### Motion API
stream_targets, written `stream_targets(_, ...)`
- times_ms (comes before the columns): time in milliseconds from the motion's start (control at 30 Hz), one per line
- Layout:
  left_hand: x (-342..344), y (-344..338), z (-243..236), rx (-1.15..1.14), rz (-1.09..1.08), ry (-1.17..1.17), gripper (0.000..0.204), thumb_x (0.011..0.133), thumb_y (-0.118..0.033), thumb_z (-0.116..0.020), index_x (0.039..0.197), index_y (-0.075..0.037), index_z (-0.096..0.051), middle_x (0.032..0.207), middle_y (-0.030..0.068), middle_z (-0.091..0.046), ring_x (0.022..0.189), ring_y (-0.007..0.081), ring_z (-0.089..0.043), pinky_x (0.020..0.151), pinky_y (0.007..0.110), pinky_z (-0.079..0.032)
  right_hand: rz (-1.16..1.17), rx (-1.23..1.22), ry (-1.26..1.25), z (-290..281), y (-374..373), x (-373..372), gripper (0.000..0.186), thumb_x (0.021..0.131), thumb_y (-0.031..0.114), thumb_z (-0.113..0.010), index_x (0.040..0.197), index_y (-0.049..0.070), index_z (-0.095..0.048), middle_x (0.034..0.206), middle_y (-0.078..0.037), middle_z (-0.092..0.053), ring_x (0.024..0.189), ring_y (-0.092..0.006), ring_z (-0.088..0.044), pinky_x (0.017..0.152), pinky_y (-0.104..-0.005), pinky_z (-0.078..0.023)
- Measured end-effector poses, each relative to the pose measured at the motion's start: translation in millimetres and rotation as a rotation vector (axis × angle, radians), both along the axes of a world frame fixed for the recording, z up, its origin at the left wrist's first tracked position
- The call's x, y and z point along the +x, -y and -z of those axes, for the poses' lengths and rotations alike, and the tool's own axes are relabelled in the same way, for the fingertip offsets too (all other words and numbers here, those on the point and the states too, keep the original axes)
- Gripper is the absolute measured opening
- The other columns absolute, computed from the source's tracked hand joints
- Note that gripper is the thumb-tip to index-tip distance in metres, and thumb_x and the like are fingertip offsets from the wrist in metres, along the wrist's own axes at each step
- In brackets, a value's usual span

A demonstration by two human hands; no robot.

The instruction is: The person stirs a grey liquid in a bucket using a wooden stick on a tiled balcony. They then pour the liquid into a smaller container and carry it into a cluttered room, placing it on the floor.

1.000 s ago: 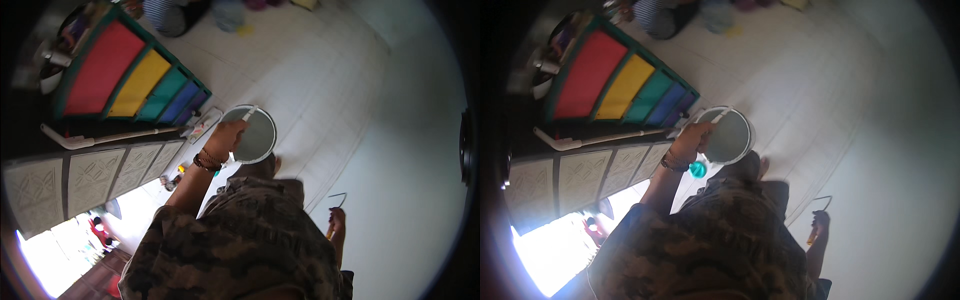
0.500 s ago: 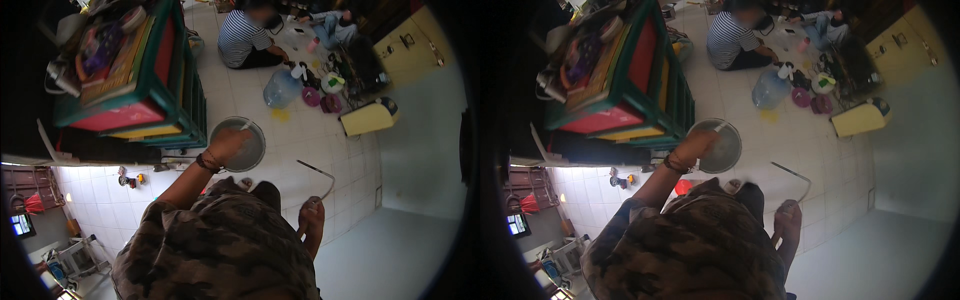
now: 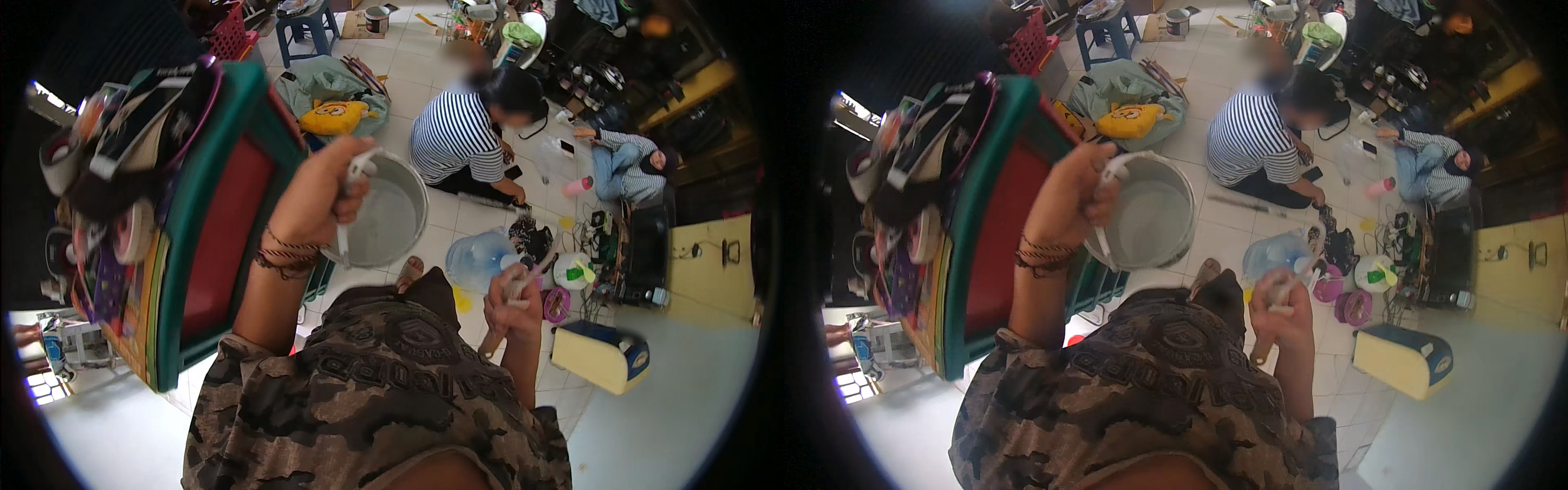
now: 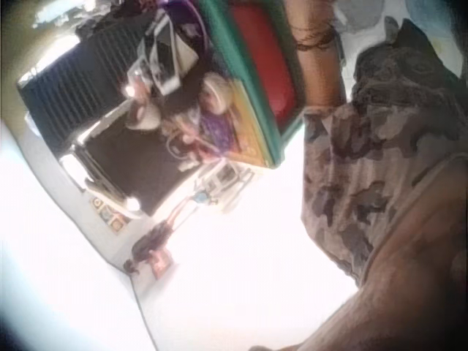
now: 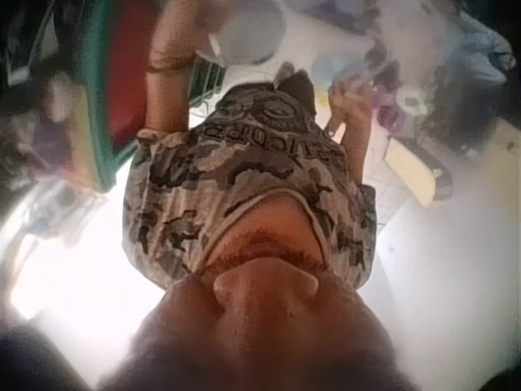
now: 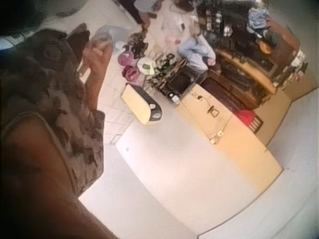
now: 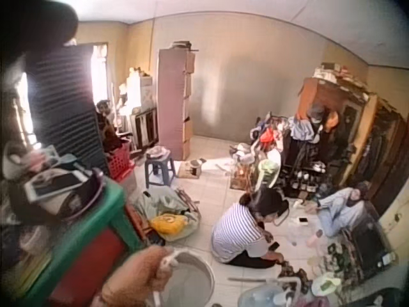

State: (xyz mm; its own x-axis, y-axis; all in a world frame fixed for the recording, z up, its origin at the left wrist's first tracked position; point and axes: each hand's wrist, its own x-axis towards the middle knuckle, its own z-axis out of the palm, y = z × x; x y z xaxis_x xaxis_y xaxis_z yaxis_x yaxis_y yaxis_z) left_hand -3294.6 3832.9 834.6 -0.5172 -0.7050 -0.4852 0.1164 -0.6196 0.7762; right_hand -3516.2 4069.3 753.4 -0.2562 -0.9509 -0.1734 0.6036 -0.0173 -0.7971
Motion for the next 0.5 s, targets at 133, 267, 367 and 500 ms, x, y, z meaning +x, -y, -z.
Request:
stream_targets(133,-65,92,-28,-0.1,-0.14,-0.105,0.027,0.088,-0.039,-0.056,0.086,-0.012,-0.054,0.059,-0.0043,-0.043,0.044,0.0055,-0.029,0.042,0.022,-0.021,-0.117,-0.137,-0.098,-32,121,-73,0.039,0.068,0.001,-0.068,0.1,0.001,-0.044,0.07,-0.007,-0.049,0.047,-0.0112,-0.049,0.041,-0.022,-0.041)
stream_targets(267,-116,191,-42,-0.286,-0.271,-0.112,0.037,0.09,-0.045,-0.052,0.097,-0.009,-0.052,0.065,-0.0014,-0.043,0.05,0.0076,-0.035,0.044,0.022,-0.025,-0.12,-0.162,-0.108,-44,216,-115,0.038,0.071,0.0,-0.069,0.099,0.001,-0.044,0.07,-0.008,-0.048,0.043,-0.0108,-0.047,0.037,-0.0233,-0.04)
stream_targets(367,-128,296,-43,-0.334,-0.231,-0.209,0.04,0.089,-0.046,-0.055,0.102,-0.008,-0.053,0.065,-0.0017,-0.042,0.051,0.007,-0.035,0.044,0.022,-0.024,-0.128,-0.256,-0.06,-46,297,-140,0.04,0.073,0.001,-0.072,0.101,0.002,-0.043,0.069,-0.008,-0.048,0.042,-0.0118,-0.047,0.035,-0.025,-0.041)
stream_targets(500,-170,355,-36,-0.37,-0.317,-0.244,0.04,0.088,-0.045,-0.057,0.107,-0.01,-0.054,0.065,-0.002,-0.041,0.051,0.0061,-0.033,0.044,0.022,-0.023,-0.154,-0.264,-0.05,-24,349,-184,0.044,0.078,0.002,-0.069,0.111,0.002,-0.04,0.072,-0.009,-0.045,0.046,-0.0142,-0.046,0.038,-0.0249,-0.043)
